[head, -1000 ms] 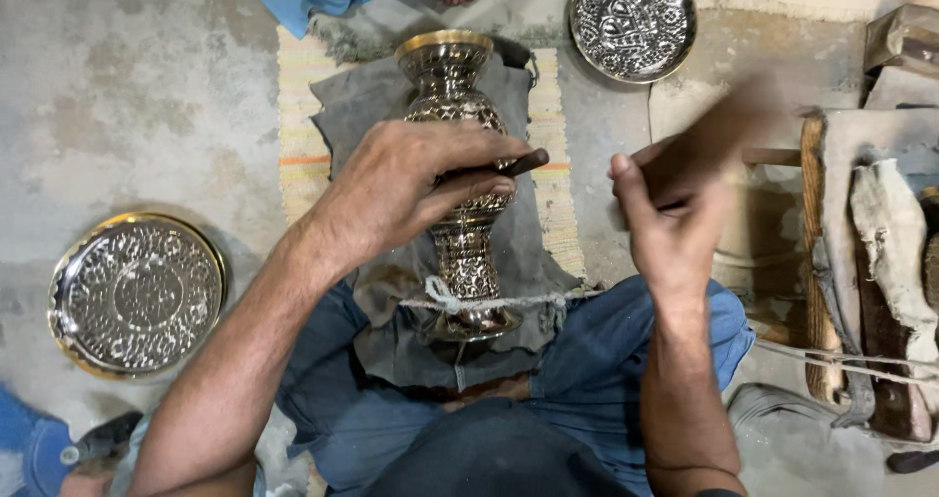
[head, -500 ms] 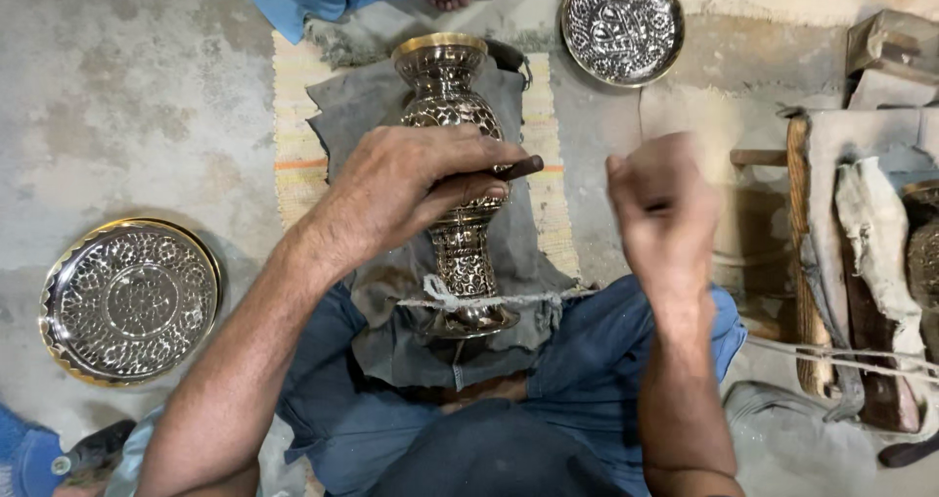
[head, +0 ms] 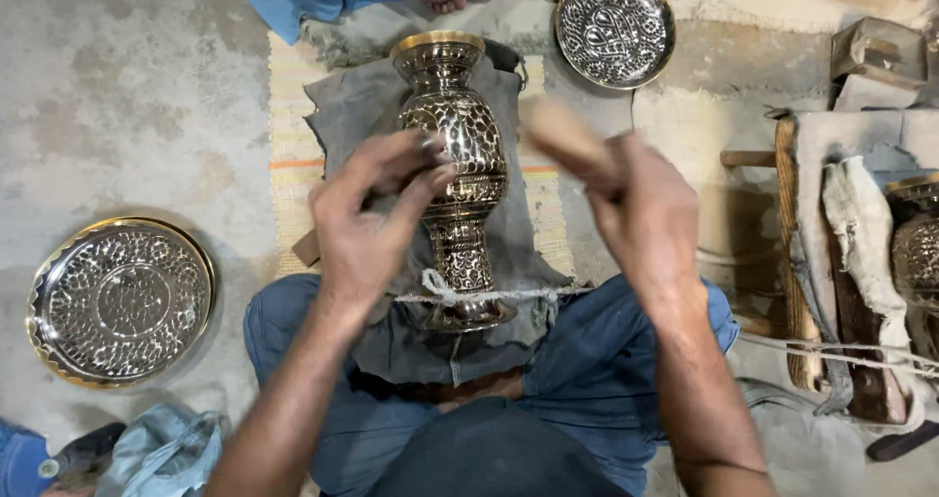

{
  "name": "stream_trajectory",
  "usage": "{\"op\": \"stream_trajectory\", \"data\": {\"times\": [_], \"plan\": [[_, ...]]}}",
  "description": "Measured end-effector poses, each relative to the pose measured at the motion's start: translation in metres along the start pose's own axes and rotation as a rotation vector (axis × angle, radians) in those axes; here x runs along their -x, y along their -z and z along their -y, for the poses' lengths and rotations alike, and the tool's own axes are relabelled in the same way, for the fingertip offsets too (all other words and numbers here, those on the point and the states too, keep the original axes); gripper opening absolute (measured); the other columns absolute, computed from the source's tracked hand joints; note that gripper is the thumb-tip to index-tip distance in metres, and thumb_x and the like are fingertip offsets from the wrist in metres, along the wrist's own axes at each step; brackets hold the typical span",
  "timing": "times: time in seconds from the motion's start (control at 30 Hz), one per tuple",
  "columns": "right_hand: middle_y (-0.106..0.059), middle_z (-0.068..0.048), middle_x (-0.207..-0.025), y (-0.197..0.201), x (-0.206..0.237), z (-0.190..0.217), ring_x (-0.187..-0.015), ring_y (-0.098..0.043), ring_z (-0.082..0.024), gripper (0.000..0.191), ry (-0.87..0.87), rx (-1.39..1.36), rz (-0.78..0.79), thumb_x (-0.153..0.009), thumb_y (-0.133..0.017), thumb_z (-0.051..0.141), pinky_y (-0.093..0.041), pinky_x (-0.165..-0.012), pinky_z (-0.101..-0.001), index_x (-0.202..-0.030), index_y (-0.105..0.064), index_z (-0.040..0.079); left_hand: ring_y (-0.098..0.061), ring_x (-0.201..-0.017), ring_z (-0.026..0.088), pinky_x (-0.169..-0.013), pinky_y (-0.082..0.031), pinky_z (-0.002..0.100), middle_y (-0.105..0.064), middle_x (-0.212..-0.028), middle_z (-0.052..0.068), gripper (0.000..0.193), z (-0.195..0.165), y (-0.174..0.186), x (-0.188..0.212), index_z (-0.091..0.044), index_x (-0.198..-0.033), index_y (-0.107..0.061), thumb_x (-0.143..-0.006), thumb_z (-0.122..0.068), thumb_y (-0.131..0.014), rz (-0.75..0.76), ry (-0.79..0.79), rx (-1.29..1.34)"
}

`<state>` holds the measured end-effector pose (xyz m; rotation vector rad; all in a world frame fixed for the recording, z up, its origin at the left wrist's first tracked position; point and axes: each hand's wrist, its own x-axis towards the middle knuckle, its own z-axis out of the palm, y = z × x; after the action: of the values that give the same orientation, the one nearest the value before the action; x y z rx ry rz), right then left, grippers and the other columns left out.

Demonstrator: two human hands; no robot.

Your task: The person sits on the floor and uses a metal punch and wooden mallet to engrave a decorative pattern onto a brass vase. They repeatedly position the punch and strike it to create a textured surface on the vase's body.

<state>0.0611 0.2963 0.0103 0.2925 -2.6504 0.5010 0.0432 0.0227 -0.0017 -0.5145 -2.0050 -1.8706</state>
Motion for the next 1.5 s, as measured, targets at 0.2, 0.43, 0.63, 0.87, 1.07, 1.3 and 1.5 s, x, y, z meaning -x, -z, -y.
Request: {"op": "stream_trajectory", "data": {"times": [0.2, 0.43, 0.63, 0.87, 1.07, 1.3, 1.5], "plan": [[-0.067, -0.01, -0.104, -0.01, -0.032, 0.001, -0.084, -0.061, -0.021, 0.032, 0.217, 0.354, 0.1, -0.1, -0.078, 0.013, -0.045, -0.074, -0.0373, -0.13, -0.065, 0.011, -0.076, -0.109, 0.022, -0.098, -0.068, 0.034, -0.074, -0.115, 0.015, 0.027, 0.03, -0.019, 0.031, 0.001, -0.128, -0.064, -0.102, 0.002, -0.073, -0.157, -0.104, 0.013], [-0.065, -0.004, -0.1, 0.045, -0.078, 0.032, -0.094, -0.061, -0.02, 0.02, 0.472, 0.511, -0.068, -0.098, -0.073, 0.012, -0.042, -0.082, -0.0377, -0.116, -0.065, 0.01, -0.077, -0.103, 0.023, -0.094, -0.067, 0.035, -0.075, -0.111, 0.016, 0.026, 0.038, -0.015, 0.034, 0.004, -0.119, -0.063, -0.097, 0.006, -0.075, -0.159, -0.128, -0.04], [-0.061, 0.002, -0.098, 0.067, -0.095, 0.059, -0.1, -0.057, -0.015, 0.013, 0.715, 0.65, -0.164, -0.107, -0.07, 0.023, -0.041, -0.092, -0.0341, -0.11, -0.061, 0.014, -0.078, -0.105, 0.022, -0.09, -0.068, 0.033, -0.075, -0.112, 0.014, 0.019, 0.042, -0.015, 0.04, 0.003, -0.115, -0.062, -0.1, 0.01, -0.071, -0.17, -0.126, 0.038], [-0.063, -0.007, -0.101, 0.071, -0.107, 0.059, -0.099, -0.063, -0.026, 0.027, 0.654, -0.112, 0.109, -0.097, -0.075, 0.011, -0.05, -0.088, -0.0403, -0.116, -0.057, 0.005, -0.075, -0.103, 0.022, -0.095, -0.063, 0.034, -0.075, -0.107, 0.017, 0.022, 0.04, -0.018, 0.046, 0.005, -0.118, -0.066, -0.098, 0.008, -0.075, -0.227, -0.065, -0.072], [-0.064, -0.006, -0.095, 0.074, -0.101, 0.061, -0.095, -0.064, -0.021, 0.025, 0.618, 0.214, 0.046, -0.106, -0.079, 0.017, -0.051, -0.09, -0.0395, -0.113, -0.057, 0.007, -0.077, -0.105, 0.019, -0.092, -0.067, 0.033, -0.074, -0.112, 0.014, 0.02, 0.032, -0.017, 0.036, 0.001, -0.119, -0.064, -0.101, 0.005, -0.072, -0.203, -0.101, 0.005], [-0.066, -0.004, -0.097, 0.075, -0.1, 0.068, -0.092, -0.062, -0.02, 0.021, 0.65, 0.375, 0.07, -0.108, -0.076, 0.023, -0.046, -0.088, -0.0383, -0.114, -0.061, 0.01, -0.076, -0.093, 0.015, -0.086, -0.062, 0.03, -0.077, -0.097, 0.008, 0.02, 0.035, -0.012, 0.037, -0.002, -0.109, -0.071, -0.094, -0.001, -0.083, -0.231, -0.175, -0.302], [-0.066, 0.0, -0.09, 0.08, -0.091, 0.067, -0.088, -0.065, -0.017, 0.02, 0.679, 0.567, 0.039, -0.098, -0.077, 0.022, -0.049, -0.08, -0.0372, -0.107, -0.062, 0.013, -0.074, -0.081, 0.015, -0.077, -0.059, 0.03, -0.078, -0.089, 0.008, 0.019, 0.038, -0.011, 0.041, 0.001, -0.106, -0.075, -0.09, -0.001, -0.085, -0.233, -0.084, -0.292]]}}
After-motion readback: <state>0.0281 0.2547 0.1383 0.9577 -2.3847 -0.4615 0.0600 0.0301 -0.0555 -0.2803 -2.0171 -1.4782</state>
